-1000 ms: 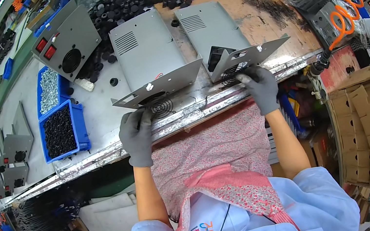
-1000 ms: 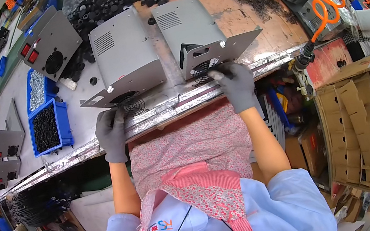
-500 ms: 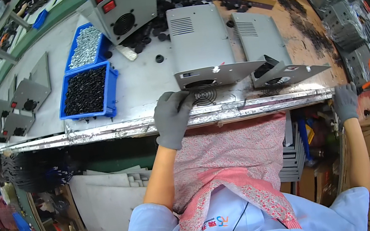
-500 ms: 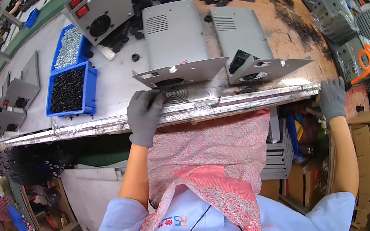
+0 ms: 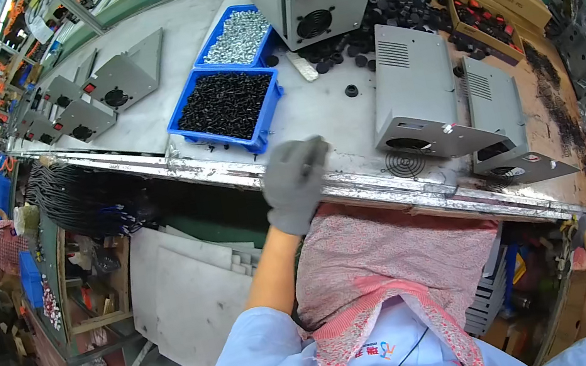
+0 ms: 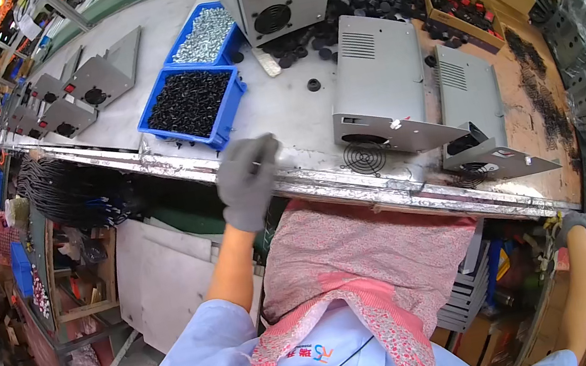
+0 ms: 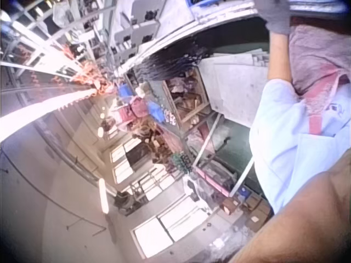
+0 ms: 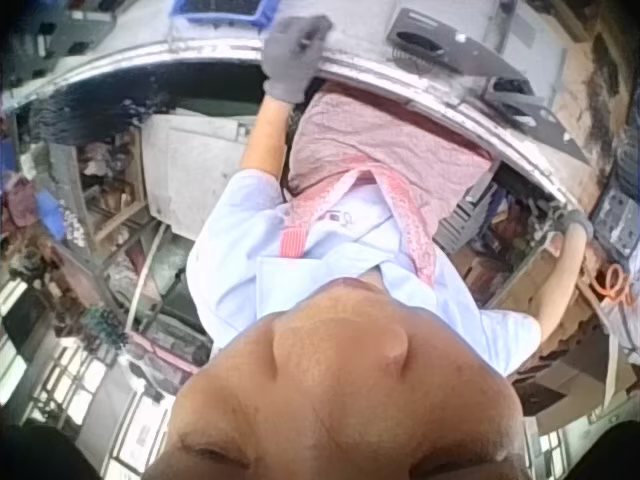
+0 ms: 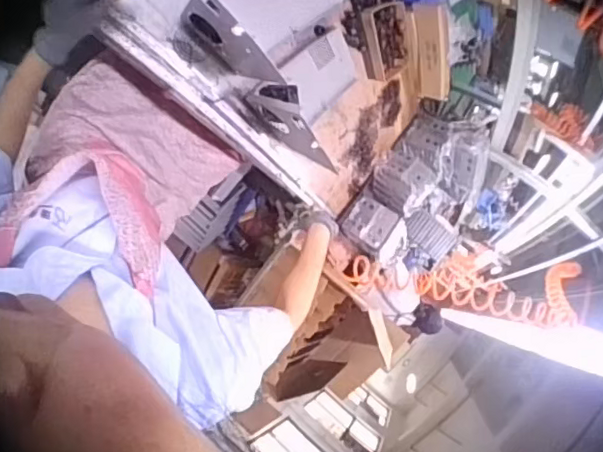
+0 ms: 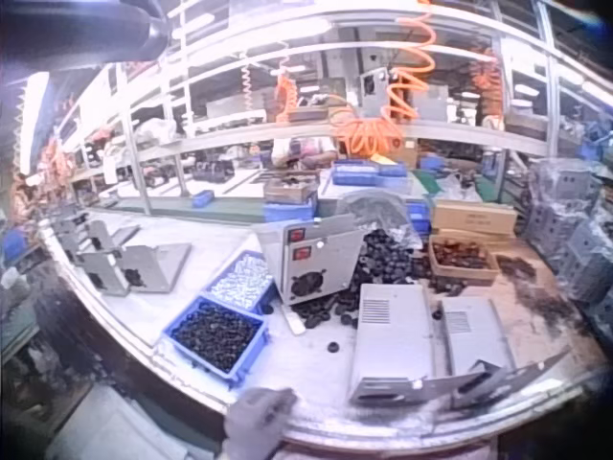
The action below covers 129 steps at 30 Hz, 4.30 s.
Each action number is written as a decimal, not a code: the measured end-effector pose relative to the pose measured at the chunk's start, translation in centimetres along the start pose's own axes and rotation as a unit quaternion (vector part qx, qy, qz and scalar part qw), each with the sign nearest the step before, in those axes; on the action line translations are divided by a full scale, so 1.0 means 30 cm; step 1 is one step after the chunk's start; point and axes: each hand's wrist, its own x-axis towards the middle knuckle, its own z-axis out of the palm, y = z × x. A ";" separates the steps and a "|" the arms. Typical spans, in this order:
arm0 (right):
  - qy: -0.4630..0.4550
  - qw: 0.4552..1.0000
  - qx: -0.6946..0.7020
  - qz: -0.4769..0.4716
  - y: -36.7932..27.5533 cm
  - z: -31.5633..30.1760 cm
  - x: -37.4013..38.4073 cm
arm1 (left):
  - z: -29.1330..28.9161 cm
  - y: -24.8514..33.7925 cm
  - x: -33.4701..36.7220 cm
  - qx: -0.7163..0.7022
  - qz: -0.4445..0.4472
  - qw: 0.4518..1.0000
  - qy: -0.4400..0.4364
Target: Assembling electronic power supply units by screwing together metal casings and attaching fans and circuit boards using an electric screwdriver.
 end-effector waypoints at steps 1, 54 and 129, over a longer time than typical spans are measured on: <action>-0.012 1.000 0.014 -0.011 0.004 -0.020 -0.003 | -0.033 -0.049 0.026 0.007 0.008 0.999 0.039; -0.058 0.378 0.784 -0.489 -0.680 -0.303 -0.880 | -0.189 -0.306 0.234 -0.667 -0.415 0.610 -0.102; 0.015 0.362 0.856 -0.368 -0.745 -0.303 -0.963 | 0.164 0.186 -0.050 -0.249 -0.313 0.869 -0.292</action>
